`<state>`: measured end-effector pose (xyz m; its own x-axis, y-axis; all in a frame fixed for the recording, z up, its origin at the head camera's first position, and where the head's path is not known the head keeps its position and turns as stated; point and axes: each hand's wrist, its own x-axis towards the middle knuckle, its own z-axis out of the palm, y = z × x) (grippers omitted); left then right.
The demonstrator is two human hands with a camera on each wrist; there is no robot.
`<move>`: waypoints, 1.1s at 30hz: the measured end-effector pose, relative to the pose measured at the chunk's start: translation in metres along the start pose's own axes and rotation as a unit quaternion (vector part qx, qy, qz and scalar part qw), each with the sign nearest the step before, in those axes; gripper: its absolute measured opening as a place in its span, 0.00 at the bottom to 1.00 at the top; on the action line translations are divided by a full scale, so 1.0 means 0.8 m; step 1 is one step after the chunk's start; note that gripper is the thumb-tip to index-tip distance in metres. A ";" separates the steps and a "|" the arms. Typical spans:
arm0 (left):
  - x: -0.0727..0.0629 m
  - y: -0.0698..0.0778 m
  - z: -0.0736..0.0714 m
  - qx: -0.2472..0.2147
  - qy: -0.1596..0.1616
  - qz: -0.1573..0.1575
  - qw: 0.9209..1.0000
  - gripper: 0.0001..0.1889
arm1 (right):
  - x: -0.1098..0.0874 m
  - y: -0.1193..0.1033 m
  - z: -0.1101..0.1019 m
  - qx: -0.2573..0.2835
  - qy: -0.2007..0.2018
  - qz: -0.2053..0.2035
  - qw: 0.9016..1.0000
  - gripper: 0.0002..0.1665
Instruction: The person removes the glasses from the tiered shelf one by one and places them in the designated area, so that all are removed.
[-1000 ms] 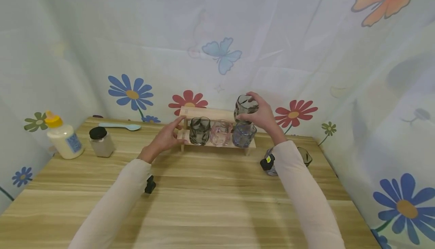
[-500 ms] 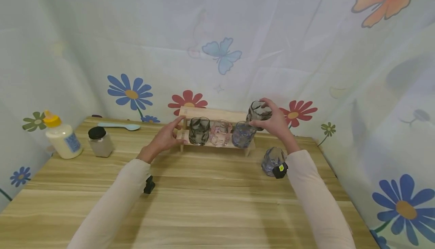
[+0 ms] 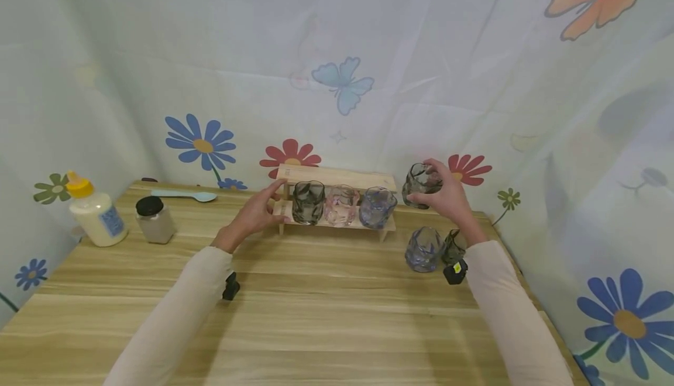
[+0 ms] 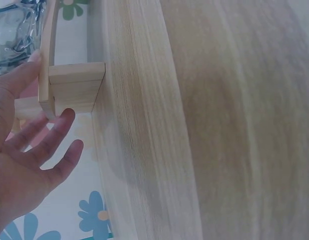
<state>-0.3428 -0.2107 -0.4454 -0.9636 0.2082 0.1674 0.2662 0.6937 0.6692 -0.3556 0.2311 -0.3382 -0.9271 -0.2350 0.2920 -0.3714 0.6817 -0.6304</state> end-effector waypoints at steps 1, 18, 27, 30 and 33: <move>0.000 0.000 0.000 0.000 0.000 0.000 1.000 0.52 | -0.002 0.002 -0.002 -0.002 0.002 -0.001 1.000 0.51; -0.003 0.002 0.000 0.000 -0.006 0.002 1.000 0.51 | -0.042 0.040 -0.037 -0.015 0.008 0.045 0.999 0.51; -0.003 0.004 -0.002 -0.001 -0.004 0.003 1.000 0.51 | -0.055 0.062 -0.050 -0.031 0.011 0.067 0.997 0.54; -0.003 0.003 -0.003 -0.001 -0.004 0.005 1.000 0.51 | -0.061 0.066 -0.054 -0.035 0.012 0.072 0.997 0.53; -0.003 0.002 -0.003 -0.001 -0.004 0.007 1.000 0.51 | -0.068 0.068 -0.057 -0.034 0.011 0.081 0.996 0.54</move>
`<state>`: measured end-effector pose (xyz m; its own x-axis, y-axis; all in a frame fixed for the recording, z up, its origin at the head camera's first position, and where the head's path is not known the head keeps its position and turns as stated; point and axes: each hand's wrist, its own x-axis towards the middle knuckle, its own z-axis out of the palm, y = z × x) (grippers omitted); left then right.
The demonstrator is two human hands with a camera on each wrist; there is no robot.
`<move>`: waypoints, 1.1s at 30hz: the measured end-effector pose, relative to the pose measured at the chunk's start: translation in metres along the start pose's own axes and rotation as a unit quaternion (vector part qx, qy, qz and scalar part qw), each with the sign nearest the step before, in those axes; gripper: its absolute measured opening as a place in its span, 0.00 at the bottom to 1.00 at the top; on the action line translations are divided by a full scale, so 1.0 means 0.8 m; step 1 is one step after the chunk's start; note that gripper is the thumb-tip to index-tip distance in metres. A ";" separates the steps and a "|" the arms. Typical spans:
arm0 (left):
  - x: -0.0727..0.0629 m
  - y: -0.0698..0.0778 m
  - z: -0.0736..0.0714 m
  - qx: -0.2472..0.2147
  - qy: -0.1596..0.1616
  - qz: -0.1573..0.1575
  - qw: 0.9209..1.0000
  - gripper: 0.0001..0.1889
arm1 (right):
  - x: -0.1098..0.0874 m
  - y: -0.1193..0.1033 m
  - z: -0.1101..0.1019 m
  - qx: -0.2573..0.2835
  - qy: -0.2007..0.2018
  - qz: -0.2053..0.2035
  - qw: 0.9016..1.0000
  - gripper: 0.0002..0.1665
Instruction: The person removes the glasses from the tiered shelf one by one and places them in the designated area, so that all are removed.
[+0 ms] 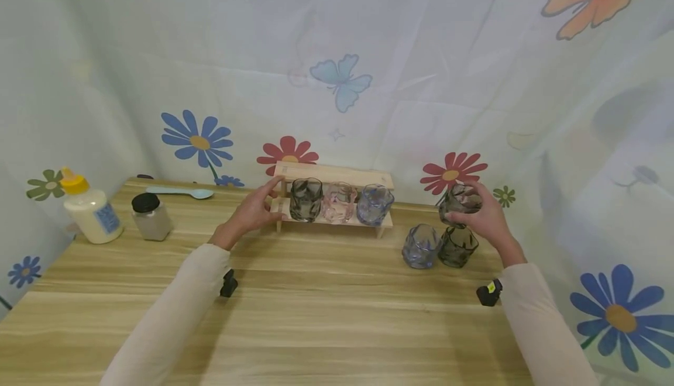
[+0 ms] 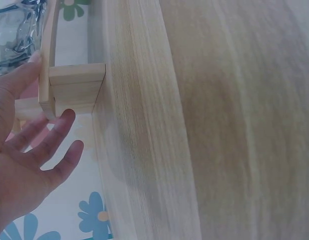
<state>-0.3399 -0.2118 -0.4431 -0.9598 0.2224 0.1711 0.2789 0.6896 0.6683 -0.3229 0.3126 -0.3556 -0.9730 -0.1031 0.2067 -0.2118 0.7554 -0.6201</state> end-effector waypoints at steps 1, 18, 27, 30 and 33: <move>0.000 0.000 0.000 0.000 0.000 -0.001 1.000 0.51 | -0.002 0.002 -0.001 -0.001 0.000 0.003 1.000 0.54; 0.000 0.000 -0.001 -0.007 -0.002 -0.002 1.000 0.51 | -0.019 0.042 -0.014 -0.033 0.003 0.044 0.998 0.55; -0.001 0.002 -0.002 -0.008 -0.001 -0.003 1.000 0.51 | -0.026 0.058 -0.023 -0.037 0.023 0.039 0.998 0.57; -0.002 0.002 -0.002 -0.007 -0.001 -0.003 1.000 0.51 | -0.029 0.063 -0.026 -0.035 0.024 0.045 0.998 0.57; -0.002 0.001 -0.002 -0.008 -0.002 -0.003 1.000 0.51 | -0.034 0.068 -0.028 -0.036 0.023 0.051 0.998 0.56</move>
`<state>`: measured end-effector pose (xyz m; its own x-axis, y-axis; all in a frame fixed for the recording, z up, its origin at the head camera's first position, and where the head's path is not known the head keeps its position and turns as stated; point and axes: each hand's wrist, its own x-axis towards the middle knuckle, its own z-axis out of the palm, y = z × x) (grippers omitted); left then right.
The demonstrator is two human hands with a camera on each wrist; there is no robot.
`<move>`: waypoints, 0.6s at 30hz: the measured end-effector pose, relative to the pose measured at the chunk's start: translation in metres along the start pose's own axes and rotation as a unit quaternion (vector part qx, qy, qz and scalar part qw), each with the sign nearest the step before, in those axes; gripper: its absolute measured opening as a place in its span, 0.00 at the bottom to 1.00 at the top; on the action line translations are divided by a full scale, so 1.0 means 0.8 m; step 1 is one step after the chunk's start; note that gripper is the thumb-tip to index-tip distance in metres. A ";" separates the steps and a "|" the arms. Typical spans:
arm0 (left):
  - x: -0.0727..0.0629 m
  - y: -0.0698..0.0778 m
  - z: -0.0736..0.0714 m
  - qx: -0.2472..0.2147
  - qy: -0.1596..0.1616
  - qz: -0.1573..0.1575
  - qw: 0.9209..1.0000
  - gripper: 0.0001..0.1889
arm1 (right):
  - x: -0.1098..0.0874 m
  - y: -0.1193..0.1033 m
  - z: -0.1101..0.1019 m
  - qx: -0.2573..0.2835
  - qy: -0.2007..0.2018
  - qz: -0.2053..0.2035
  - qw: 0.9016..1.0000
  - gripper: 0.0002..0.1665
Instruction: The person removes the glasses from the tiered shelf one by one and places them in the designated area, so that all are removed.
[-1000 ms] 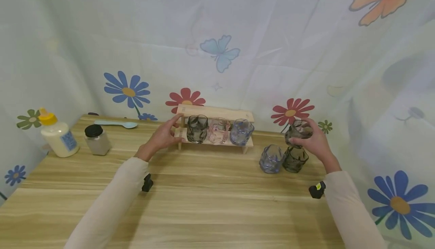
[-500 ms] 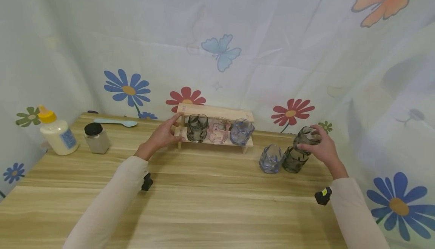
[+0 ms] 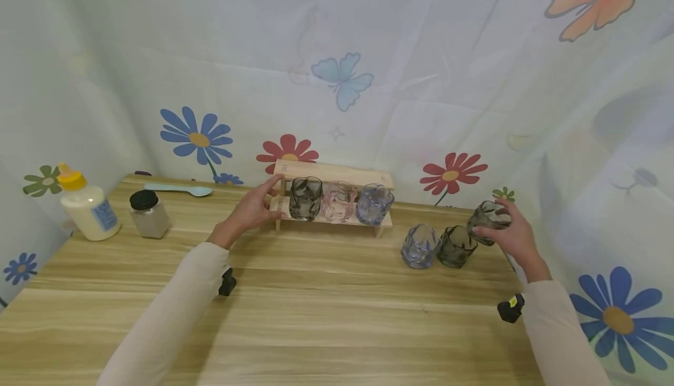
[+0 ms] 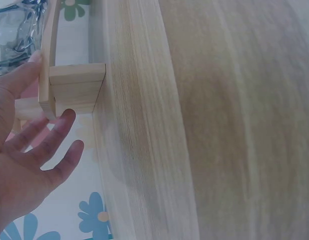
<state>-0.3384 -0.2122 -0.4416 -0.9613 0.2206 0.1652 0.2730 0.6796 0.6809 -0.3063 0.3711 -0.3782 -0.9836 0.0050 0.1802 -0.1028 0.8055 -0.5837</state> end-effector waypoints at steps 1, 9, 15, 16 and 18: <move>0.000 0.000 0.000 0.000 0.000 0.000 1.000 0.51 | -0.001 0.002 -0.001 0.000 0.000 0.001 1.000 0.56; 0.000 0.000 0.000 -0.001 0.002 0.002 1.000 0.50 | -0.006 0.021 -0.005 0.004 0.013 0.017 1.000 0.55; 0.001 -0.001 0.000 0.000 -0.001 0.001 1.000 0.50 | -0.010 0.029 -0.008 0.001 0.021 0.036 0.999 0.56; 0.001 -0.001 0.000 0.000 -0.001 0.000 1.000 0.50 | -0.011 0.030 -0.009 0.002 0.021 0.039 0.999 0.57; 0.001 0.000 0.000 0.000 -0.002 -0.002 1.000 0.50 | -0.012 0.033 -0.010 0.005 0.019 0.042 0.999 0.56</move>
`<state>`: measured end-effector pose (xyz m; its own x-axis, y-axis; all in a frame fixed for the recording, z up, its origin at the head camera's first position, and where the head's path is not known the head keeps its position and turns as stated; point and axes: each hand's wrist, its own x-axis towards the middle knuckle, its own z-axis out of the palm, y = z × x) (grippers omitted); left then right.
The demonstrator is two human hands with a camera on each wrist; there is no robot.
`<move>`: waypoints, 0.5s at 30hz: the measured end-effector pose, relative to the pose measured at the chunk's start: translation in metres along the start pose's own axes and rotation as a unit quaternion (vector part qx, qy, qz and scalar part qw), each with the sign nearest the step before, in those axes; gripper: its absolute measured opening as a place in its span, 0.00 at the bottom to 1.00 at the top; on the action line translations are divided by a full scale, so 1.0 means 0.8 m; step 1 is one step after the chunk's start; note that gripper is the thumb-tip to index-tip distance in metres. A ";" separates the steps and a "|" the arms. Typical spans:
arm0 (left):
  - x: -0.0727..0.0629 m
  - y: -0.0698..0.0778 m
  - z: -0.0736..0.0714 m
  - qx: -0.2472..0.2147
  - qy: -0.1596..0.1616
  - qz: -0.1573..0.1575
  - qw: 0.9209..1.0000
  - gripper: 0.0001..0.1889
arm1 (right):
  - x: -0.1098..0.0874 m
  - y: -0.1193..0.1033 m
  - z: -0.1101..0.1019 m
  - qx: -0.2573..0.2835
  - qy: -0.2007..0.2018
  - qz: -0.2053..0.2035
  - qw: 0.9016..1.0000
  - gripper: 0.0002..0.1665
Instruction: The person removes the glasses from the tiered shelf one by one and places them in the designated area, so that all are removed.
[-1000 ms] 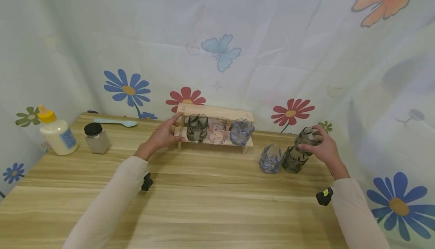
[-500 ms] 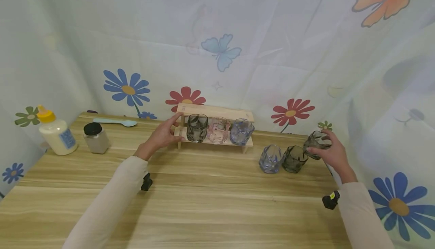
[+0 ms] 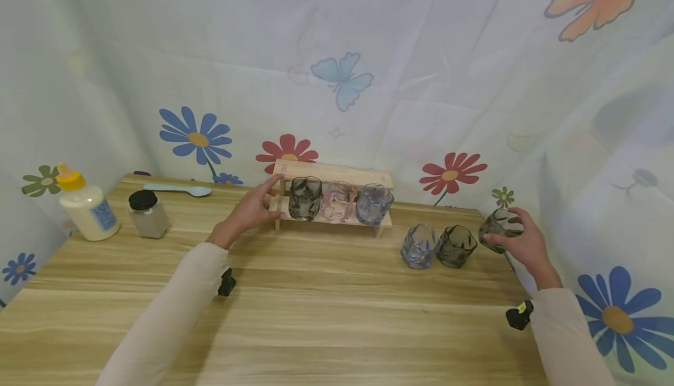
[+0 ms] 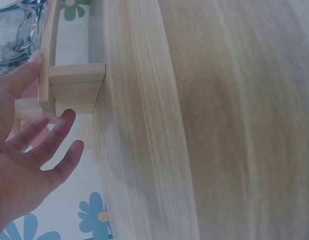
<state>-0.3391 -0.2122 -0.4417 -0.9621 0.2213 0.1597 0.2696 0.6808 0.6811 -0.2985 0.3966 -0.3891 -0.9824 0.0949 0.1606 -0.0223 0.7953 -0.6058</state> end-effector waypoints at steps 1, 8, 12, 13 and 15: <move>0.000 0.000 0.000 0.000 -0.001 -0.001 1.000 0.50 | -0.001 0.001 0.000 0.001 -0.002 0.001 1.000 0.56; 0.000 0.001 0.001 0.004 -0.002 -0.003 1.000 0.51 | -0.003 0.017 0.009 0.002 -0.018 0.017 1.000 0.57; 0.001 0.001 0.001 0.008 -0.003 -0.008 1.000 0.51 | -0.003 0.024 0.018 0.003 -0.018 0.018 1.000 0.57; 0.001 0.001 0.001 0.009 -0.002 -0.008 1.000 0.51 | -0.003 0.025 0.020 0.004 -0.017 0.016 1.000 0.57; 0.002 0.001 0.001 0.008 -0.003 -0.008 1.000 0.51 | -0.005 0.028 0.025 0.005 -0.015 0.011 1.000 0.55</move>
<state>-0.3401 -0.2109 -0.4413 -0.9657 0.2151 0.1452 0.2558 0.6952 0.6717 -0.2991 0.4019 -0.4188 -0.9877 0.0950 0.1240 -0.0019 0.7868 -0.6173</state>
